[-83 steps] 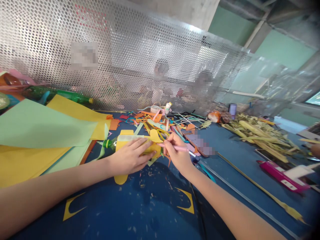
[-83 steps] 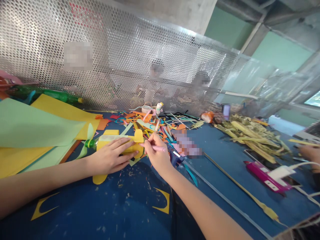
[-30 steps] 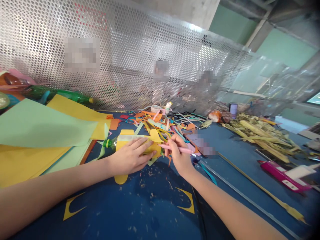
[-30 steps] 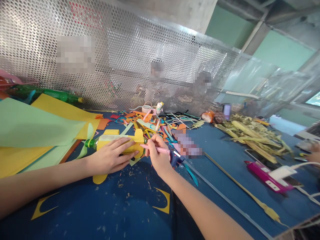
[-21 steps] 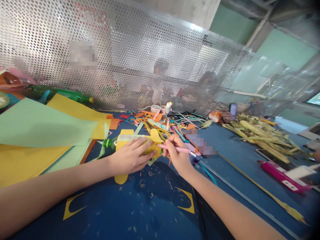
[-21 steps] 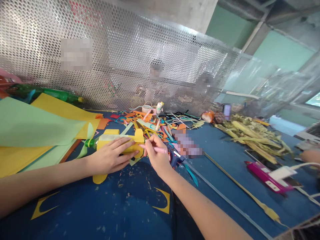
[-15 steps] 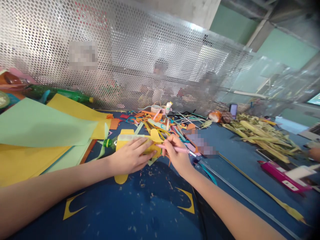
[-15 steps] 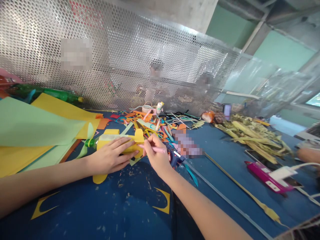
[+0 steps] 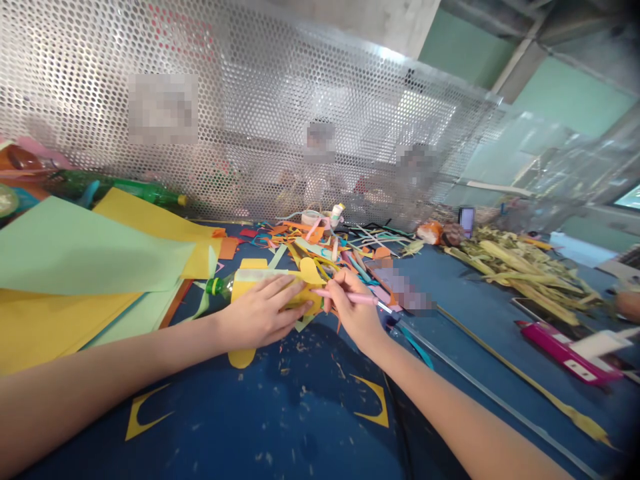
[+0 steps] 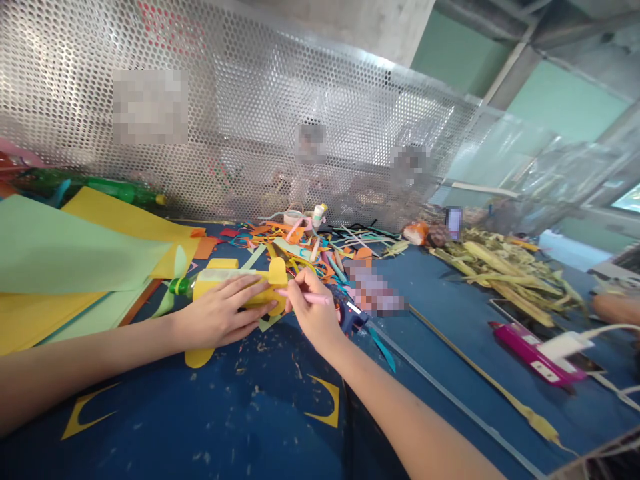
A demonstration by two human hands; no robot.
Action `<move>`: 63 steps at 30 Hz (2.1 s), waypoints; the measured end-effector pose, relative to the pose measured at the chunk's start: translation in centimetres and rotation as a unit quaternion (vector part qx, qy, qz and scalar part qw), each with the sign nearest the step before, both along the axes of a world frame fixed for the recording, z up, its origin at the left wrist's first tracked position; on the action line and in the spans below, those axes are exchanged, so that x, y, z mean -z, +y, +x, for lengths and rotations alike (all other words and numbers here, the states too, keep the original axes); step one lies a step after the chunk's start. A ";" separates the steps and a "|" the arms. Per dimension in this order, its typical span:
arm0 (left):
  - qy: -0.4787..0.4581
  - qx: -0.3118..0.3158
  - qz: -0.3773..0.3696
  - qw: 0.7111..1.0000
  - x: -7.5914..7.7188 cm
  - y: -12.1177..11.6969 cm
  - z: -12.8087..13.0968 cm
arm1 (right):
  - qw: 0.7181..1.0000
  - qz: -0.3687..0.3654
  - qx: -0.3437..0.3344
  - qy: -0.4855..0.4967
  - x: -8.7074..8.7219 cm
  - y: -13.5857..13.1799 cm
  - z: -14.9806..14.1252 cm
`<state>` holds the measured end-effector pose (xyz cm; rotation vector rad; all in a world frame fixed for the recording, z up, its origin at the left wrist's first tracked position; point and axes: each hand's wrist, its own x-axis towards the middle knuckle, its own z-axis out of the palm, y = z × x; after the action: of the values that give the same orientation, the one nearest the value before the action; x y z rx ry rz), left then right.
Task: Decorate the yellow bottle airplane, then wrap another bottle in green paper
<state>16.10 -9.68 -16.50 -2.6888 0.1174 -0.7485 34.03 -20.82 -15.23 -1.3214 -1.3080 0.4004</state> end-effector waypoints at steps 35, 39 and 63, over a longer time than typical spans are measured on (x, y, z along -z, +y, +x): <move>0.009 -0.004 -0.008 1.000 0.1 0.0 -0.1 | 1.000 -0.013 0.020 0.001 -0.4 -0.2 -0.2; 0.009 -0.001 -0.008 1.000 0.0 0.0 -0.1 | 1.000 -0.001 0.027 0.004 -0.4 -0.1 -0.2; 0.008 -0.007 -0.001 1.000 0.1 0.0 0.0 | 0.999 0.002 0.042 -0.007 -0.5 -0.1 -0.3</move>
<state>16.06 -9.67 -16.65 -2.6961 0.1013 -0.7224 33.70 -20.96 -14.71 -1.3725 -1.2606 0.3297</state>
